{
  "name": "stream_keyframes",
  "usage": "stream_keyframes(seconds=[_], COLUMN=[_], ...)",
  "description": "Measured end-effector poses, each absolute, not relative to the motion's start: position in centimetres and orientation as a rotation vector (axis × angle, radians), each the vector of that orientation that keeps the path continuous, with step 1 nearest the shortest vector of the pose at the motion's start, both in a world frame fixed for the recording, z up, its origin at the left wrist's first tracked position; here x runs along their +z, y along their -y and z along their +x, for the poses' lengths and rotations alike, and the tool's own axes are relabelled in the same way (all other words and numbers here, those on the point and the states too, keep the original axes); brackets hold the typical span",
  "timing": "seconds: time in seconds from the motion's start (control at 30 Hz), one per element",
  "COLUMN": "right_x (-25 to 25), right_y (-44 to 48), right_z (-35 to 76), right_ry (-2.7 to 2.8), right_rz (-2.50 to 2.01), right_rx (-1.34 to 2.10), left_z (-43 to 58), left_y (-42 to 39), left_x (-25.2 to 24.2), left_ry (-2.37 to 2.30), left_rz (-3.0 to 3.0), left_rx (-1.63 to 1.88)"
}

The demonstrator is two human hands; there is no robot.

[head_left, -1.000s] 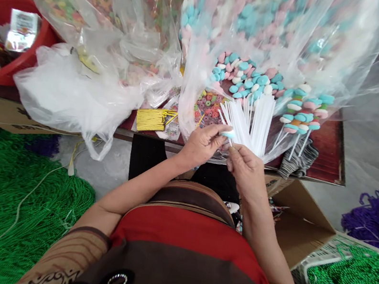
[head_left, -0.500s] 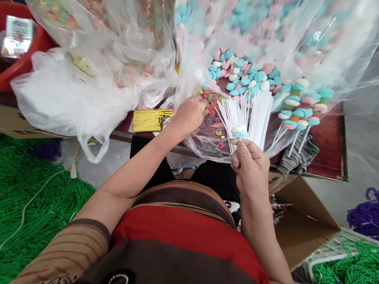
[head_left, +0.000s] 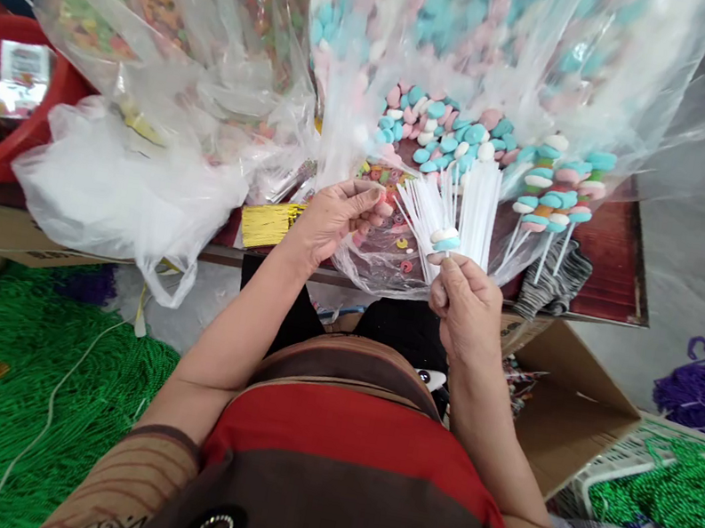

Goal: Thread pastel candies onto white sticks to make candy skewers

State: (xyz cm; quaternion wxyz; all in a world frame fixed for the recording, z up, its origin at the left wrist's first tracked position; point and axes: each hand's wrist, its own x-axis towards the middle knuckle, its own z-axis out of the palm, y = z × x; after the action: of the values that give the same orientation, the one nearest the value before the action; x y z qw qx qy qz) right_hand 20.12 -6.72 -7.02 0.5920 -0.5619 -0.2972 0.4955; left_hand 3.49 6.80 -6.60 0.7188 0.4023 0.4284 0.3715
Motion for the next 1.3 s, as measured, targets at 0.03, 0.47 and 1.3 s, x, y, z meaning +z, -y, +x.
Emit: stream_keyframes(seconds=[0.03,0.47,1.3], right_x=[-7.0,-7.0,-7.7], right_y=[6.7,6.9,7.4], right_z=[20.1,20.4,20.9], right_ry=[0.694,0.654,0.77], right_rz=[-1.306,-1.309,-1.372], right_rx=[1.155,1.121,1.13], left_z=[3.5,6.4,3.9], left_y=[-6.6,-3.3,-8.6], left_x=[-6.5,-8.7,-8.5], left_ry=[-0.938,-1.009,-1.27], left_rz=[0.874,1.96,1.714], left_rx=[0.816,0.507,0.733])
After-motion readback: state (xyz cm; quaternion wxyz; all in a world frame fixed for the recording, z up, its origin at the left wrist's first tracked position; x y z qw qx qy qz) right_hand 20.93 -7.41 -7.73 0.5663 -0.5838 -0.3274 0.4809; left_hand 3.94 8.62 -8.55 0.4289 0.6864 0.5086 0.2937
